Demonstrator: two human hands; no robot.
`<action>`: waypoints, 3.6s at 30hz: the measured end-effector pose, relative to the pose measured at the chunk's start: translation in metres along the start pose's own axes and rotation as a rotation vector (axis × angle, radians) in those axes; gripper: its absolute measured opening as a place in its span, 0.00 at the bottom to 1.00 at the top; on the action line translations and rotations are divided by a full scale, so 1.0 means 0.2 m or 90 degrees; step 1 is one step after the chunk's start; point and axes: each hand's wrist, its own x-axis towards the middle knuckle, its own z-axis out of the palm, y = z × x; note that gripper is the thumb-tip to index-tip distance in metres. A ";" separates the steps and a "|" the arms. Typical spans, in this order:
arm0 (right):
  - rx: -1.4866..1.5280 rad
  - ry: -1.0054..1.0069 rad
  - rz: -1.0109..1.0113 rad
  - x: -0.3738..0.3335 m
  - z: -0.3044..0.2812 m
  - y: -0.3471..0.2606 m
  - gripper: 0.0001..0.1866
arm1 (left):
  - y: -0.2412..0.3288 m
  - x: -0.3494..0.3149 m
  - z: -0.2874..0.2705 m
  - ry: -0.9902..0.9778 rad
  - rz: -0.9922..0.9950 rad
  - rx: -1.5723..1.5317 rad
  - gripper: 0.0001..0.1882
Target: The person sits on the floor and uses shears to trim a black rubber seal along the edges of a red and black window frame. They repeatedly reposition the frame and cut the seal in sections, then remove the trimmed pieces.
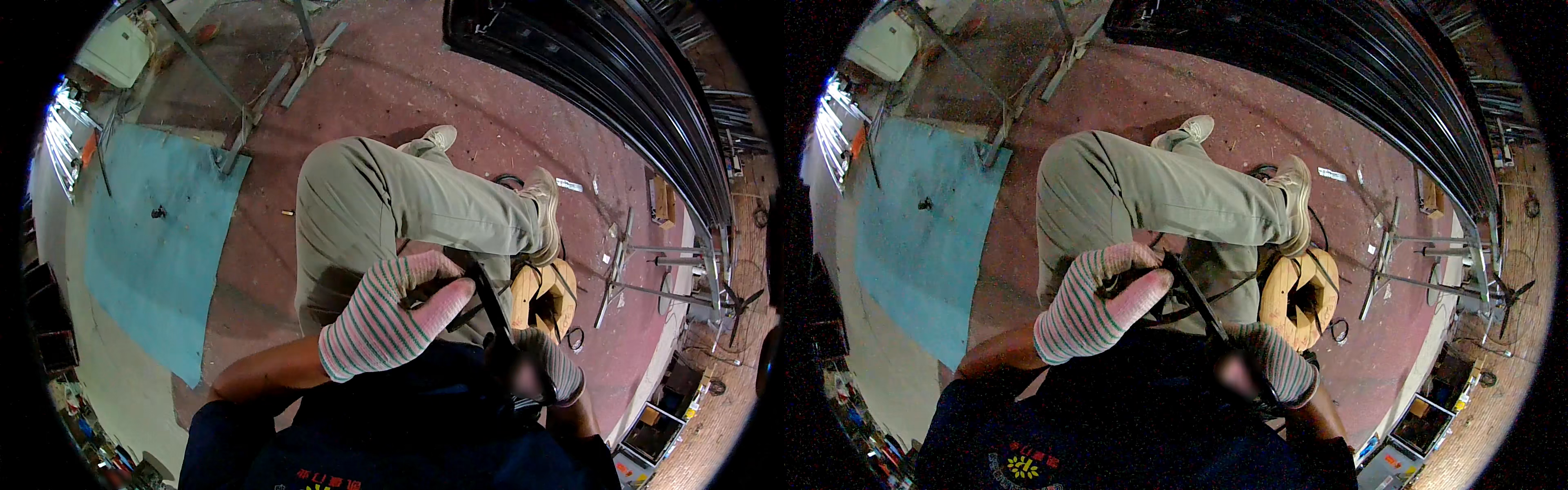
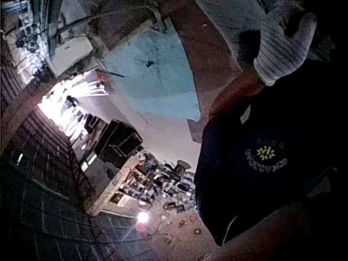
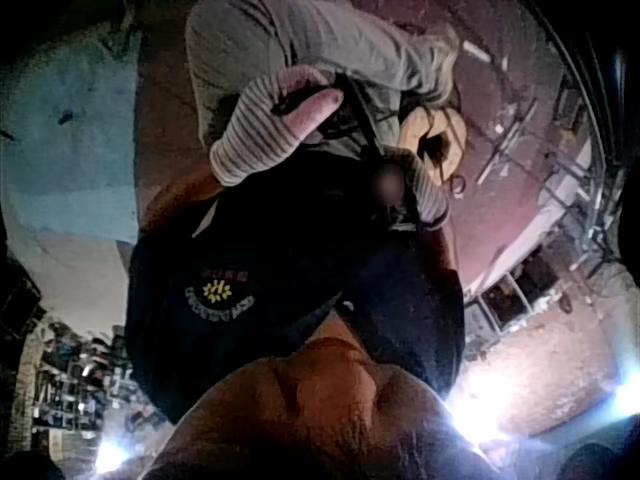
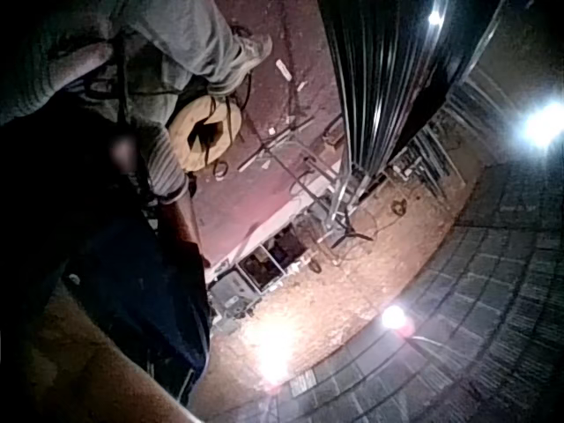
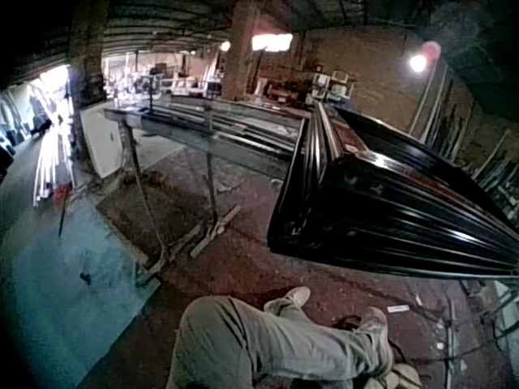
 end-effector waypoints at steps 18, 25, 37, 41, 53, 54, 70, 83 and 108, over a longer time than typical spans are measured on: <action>0.050 0.073 -0.120 -0.01 0.01 -0.08 0.12 | -0.03 0.00 -0.01 -0.010 0.004 0.000 0.09; 0.074 -0.014 -0.021 0.01 0.01 -0.06 0.09 | -0.06 0.00 0.00 0.021 0.065 0.041 0.09; -0.176 0.101 -0.200 0.04 0.15 0.18 0.02 | -0.05 0.00 -0.01 -0.024 0.083 0.002 0.06; 0.175 0.007 0.029 0.01 0.14 0.27 0.09 | -0.07 0.00 -0.02 0.018 0.114 0.033 0.06; 0.237 0.046 -0.022 0.04 0.08 -0.04 0.34 | -0.05 -0.02 0.01 0.014 -0.041 -0.130 0.08; 0.234 0.058 -0.023 0.04 0.08 -0.04 0.35 | -0.05 -0.02 0.01 0.015 -0.033 -0.121 0.08; 0.385 0.235 -0.163 0.02 0.00 -0.17 0.20 | 0.08 0.03 0.04 -0.041 0.125 -0.055 0.06; 0.149 0.095 0.064 -0.05 -0.05 -0.20 0.11 | 0.06 0.01 0.04 -0.015 0.247 0.095 0.06; 0.326 0.188 -0.060 0.01 0.16 0.01 0.23 | 0.07 0.00 0.04 -0.024 0.064 -0.074 0.08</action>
